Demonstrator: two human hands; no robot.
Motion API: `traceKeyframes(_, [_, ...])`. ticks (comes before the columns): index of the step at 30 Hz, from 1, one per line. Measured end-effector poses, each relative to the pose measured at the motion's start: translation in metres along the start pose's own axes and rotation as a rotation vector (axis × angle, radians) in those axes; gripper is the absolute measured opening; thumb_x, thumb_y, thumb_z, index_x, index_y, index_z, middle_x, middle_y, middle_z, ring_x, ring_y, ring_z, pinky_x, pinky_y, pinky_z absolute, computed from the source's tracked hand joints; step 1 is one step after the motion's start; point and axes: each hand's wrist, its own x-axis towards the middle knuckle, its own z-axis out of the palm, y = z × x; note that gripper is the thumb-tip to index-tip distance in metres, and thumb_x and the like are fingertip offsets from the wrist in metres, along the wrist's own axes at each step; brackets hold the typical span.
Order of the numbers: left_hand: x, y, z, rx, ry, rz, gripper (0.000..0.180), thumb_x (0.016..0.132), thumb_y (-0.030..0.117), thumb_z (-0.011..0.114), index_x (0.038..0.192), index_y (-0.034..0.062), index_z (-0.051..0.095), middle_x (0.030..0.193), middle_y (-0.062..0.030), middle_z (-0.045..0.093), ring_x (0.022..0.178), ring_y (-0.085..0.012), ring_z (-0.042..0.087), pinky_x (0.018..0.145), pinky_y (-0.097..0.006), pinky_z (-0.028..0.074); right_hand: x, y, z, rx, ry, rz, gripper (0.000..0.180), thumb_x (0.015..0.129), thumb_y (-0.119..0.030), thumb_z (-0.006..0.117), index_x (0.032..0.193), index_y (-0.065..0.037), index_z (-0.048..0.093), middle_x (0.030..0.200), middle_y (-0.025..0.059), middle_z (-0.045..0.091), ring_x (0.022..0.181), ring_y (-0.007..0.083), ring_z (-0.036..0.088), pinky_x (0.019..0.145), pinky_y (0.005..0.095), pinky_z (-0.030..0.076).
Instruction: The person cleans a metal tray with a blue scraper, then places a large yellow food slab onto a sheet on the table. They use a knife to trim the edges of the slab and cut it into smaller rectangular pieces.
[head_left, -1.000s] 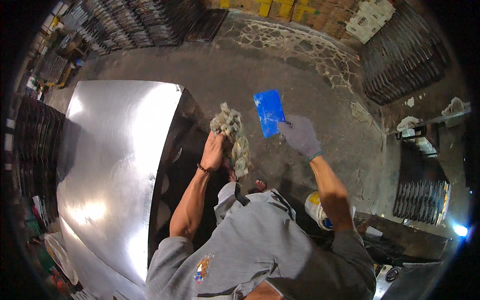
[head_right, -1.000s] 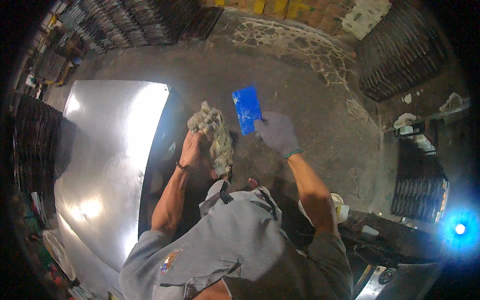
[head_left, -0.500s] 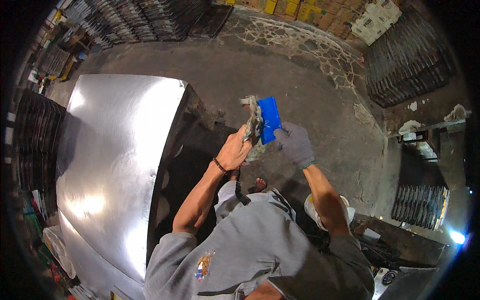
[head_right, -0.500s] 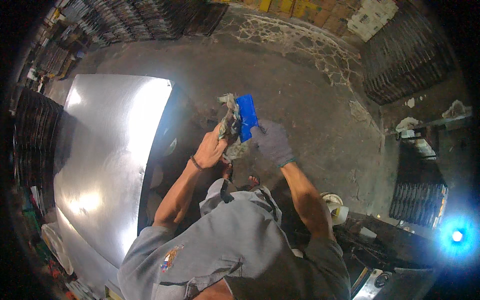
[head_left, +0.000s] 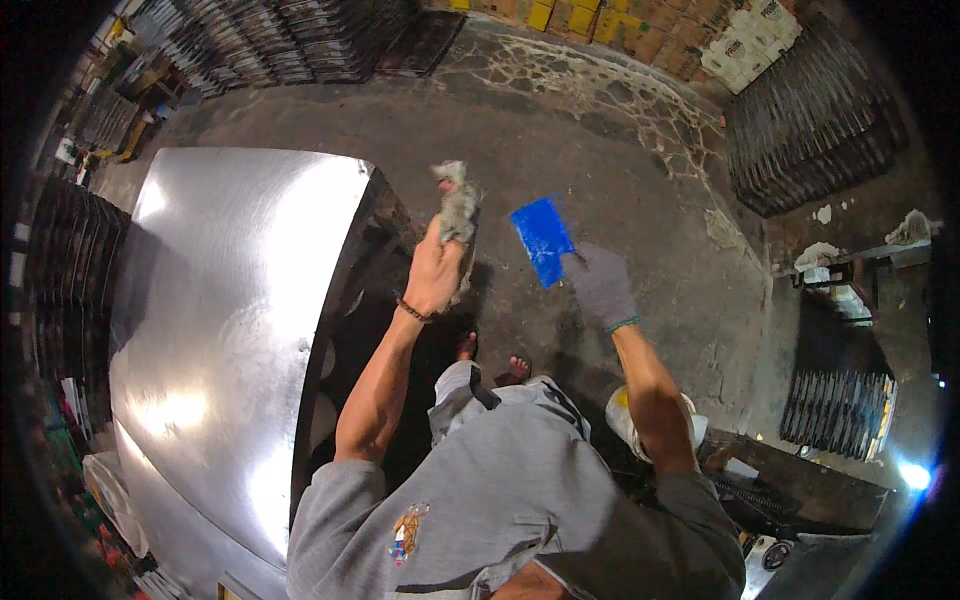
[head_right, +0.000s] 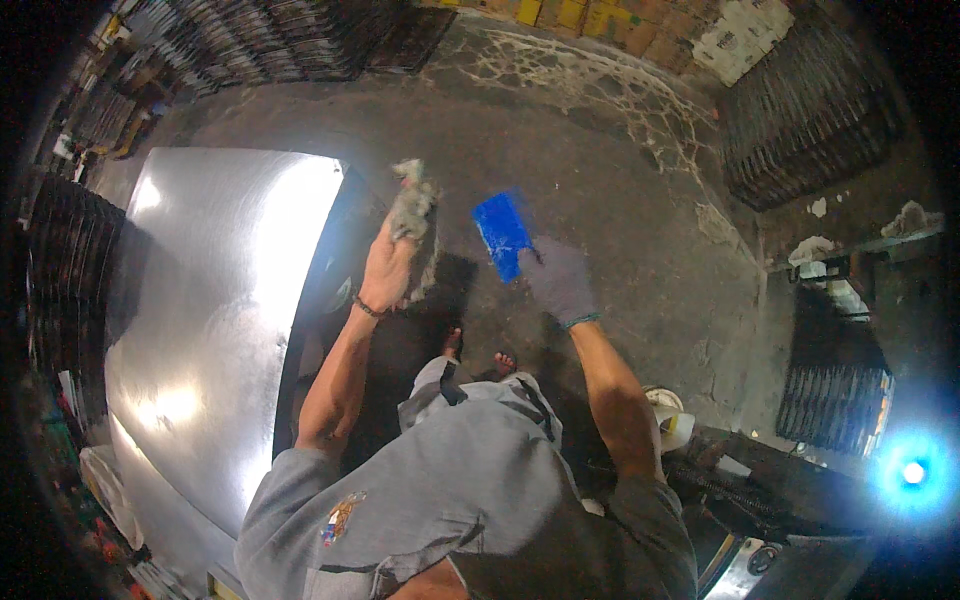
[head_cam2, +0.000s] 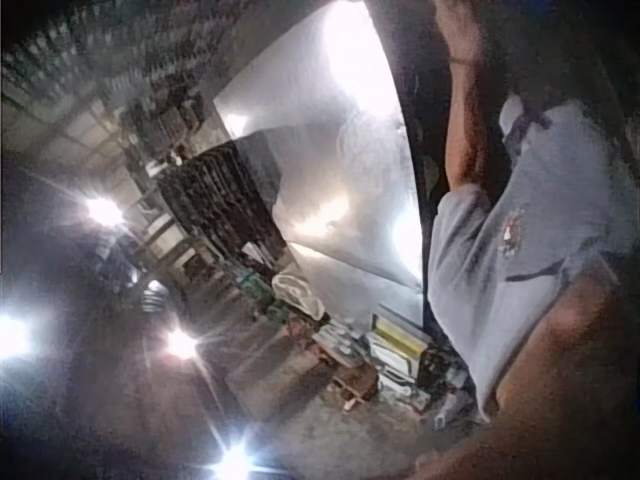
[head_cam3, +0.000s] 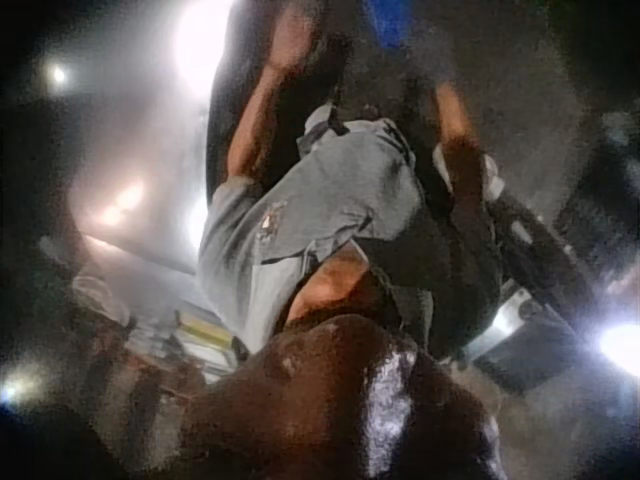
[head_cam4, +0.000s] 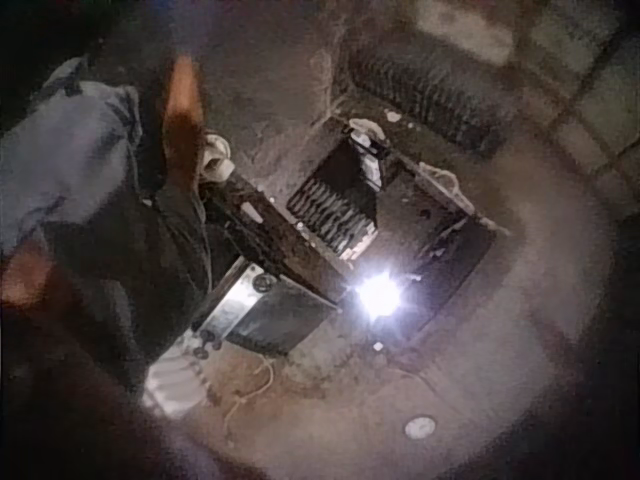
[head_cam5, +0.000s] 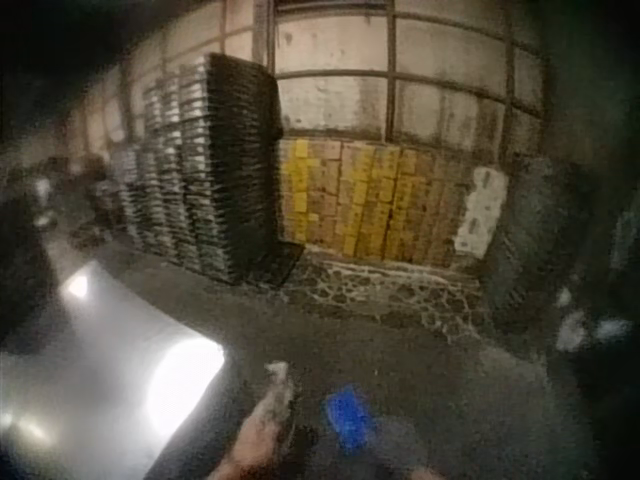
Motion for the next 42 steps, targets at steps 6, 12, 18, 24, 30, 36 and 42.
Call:
traceKeyframes(6, [-0.005,0.016,0.037,0.322,-0.311,0.222,0.051,0.084,0.006,0.054,0.134,0.0029,0.045,0.114,-0.0310,0.061,0.110,-0.0497,0.057,0.091,-0.051,0.048,0.002,-0.039,0.016,-0.001,-0.091,-0.063,0.026,0.088,-0.026,0.060,0.087,0.000,0.063,0.078,0.0251,0.062,0.071,0.0420,0.063,0.063,0.0481,0.046])
traceKeyframes(12, [-0.016,0.026,0.036,0.252,-0.454,0.284,0.055,0.082,0.007,0.054,0.135,0.0013,0.044,0.121,-0.0291,0.058,0.111,-0.0474,0.057,0.094,-0.050,0.048,0.011,-0.029,0.010,0.003,-0.080,-0.102,0.024,0.088,-0.023,0.059,0.087,0.000,0.062,0.078,0.0256,0.061,0.069,0.0414,0.062,0.062,0.0467,0.046])
traceKeyframes(18, [-0.025,0.020,0.025,0.317,-0.480,0.252,0.052,0.083,0.009,0.054,0.134,0.0034,0.046,0.113,-0.0273,0.062,0.109,-0.0465,0.060,0.092,-0.049,0.048,0.017,-0.023,-0.006,0.228,-0.126,0.158,0.027,0.089,-0.025,0.059,0.088,0.002,0.066,0.077,0.0196,0.065,0.070,0.0307,0.064,0.065,0.0436,0.048])
traceKeyframes(24, [0.000,-0.063,0.011,0.050,-0.188,-0.119,0.043,0.094,0.015,0.050,0.134,0.0021,0.051,0.114,-0.0215,0.066,0.106,-0.0349,0.065,0.094,-0.041,0.049,0.024,-0.026,-0.019,0.500,-0.129,0.398,0.029,0.094,-0.025,0.059,0.087,0.001,0.068,0.070,0.0064,0.064,0.062,0.0135,0.059,0.059,0.0337,0.047])
traceKeyframes(30, [0.012,-0.056,0.004,-0.371,-0.182,-0.145,0.047,0.098,0.008,0.043,0.145,0.0026,0.046,0.136,-0.0094,0.058,0.123,-0.0200,0.056,0.107,-0.036,0.044,0.019,-0.023,-0.015,0.443,-0.132,0.337,0.025,0.097,-0.026,0.059,0.090,-0.003,0.067,0.067,0.0012,0.061,0.057,0.0079,0.053,0.052,0.0270,0.043])
traceKeyframes(36, [0.022,-0.048,0.005,-0.687,-0.145,-0.170,0.043,0.097,0.002,0.041,0.138,0.0012,0.051,0.128,-0.0043,0.062,0.114,-0.0154,0.058,0.099,-0.031,0.046,0.018,-0.044,-0.013,0.636,-0.047,0.402,0.027,0.099,-0.028,0.058,0.092,-0.004,0.066,0.072,0.0028,0.065,0.059,0.0086,0.056,0.054,0.0261,0.044])
traceKeyframes(42, [0.013,0.004,0.009,-0.120,-0.156,-0.053,0.043,0.089,0.001,0.050,0.132,-0.0018,0.053,0.125,-0.0163,0.064,0.114,-0.0231,0.062,0.098,-0.032,0.046,0.015,-0.028,0.007,0.728,-0.111,0.477,0.031,0.099,-0.031,0.056,0.093,-0.002,0.067,0.079,0.0066,0.069,0.064,0.0130,0.061,0.057,0.0308,0.048])
